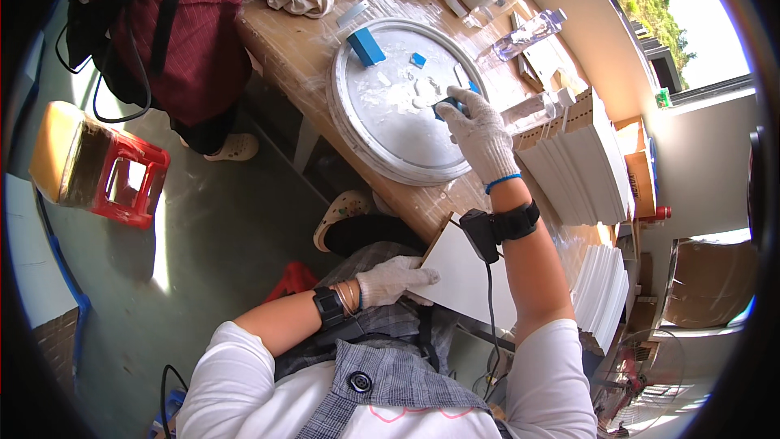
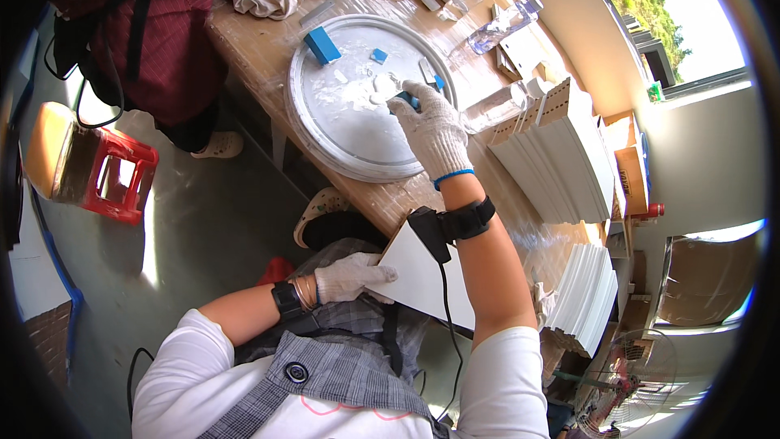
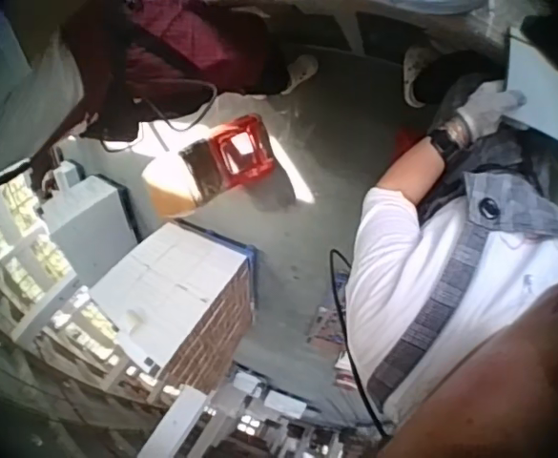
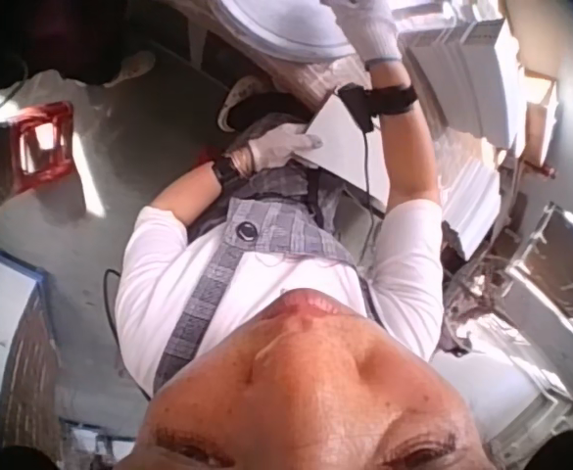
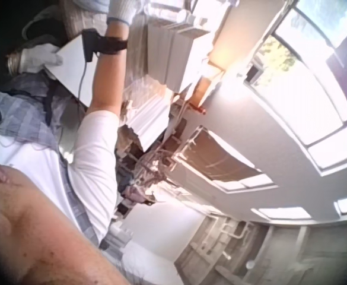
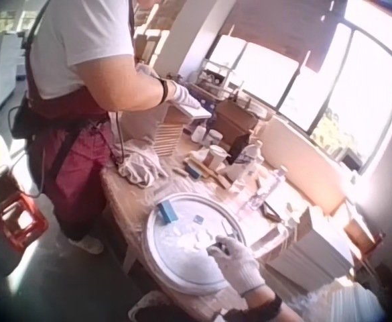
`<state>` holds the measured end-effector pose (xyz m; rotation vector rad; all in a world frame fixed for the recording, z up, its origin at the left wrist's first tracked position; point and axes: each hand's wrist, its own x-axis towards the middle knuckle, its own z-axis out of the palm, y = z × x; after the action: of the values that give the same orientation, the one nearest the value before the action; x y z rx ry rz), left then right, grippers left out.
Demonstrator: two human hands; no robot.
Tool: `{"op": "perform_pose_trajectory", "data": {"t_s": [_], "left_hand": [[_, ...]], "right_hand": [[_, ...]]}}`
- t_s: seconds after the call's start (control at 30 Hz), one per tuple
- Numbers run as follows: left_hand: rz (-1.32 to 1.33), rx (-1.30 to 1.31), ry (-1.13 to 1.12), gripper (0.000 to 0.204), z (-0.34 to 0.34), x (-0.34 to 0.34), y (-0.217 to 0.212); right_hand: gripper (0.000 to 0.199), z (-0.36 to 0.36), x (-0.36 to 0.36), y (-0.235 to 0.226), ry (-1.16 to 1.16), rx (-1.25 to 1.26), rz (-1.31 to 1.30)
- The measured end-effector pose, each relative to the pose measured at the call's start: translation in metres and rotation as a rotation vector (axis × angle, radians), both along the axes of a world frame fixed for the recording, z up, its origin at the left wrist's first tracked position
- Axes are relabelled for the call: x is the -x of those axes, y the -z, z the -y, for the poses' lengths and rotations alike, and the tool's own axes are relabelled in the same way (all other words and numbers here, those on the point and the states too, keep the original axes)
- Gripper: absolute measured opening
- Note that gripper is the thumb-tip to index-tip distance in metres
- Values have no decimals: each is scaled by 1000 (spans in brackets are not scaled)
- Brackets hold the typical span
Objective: Cleaning and buffing white furniture panels with a cloth and a blue applicator sponge.
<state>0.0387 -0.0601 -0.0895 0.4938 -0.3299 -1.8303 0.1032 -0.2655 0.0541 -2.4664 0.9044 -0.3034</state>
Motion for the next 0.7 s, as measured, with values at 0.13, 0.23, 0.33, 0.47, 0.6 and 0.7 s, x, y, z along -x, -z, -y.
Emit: {"op": "perform_pose_trajectory", "data": {"t_s": [0.13,0.23,0.33,0.47,0.6,0.7], "left_hand": [[10,-2,-6,42,-1,-1,-1],[9,12,-3,43,0,0,2],[14,18,-7,44,0,1,3],[12,15,-3,44,0,1,2],[21,15,-2,43,0,1,0],[25,11,1,43,0,2,2]], "right_hand": [[45,-1,-2,7,-120,202,-25],[43,-3,-5,12,-142,311,27],[39,-4,-8,14,-170,319,16],[38,-2,-10,18,-192,353,55],[36,-1,-9,20,-216,385,71],[35,2,-9,23,-223,379,79]]}}
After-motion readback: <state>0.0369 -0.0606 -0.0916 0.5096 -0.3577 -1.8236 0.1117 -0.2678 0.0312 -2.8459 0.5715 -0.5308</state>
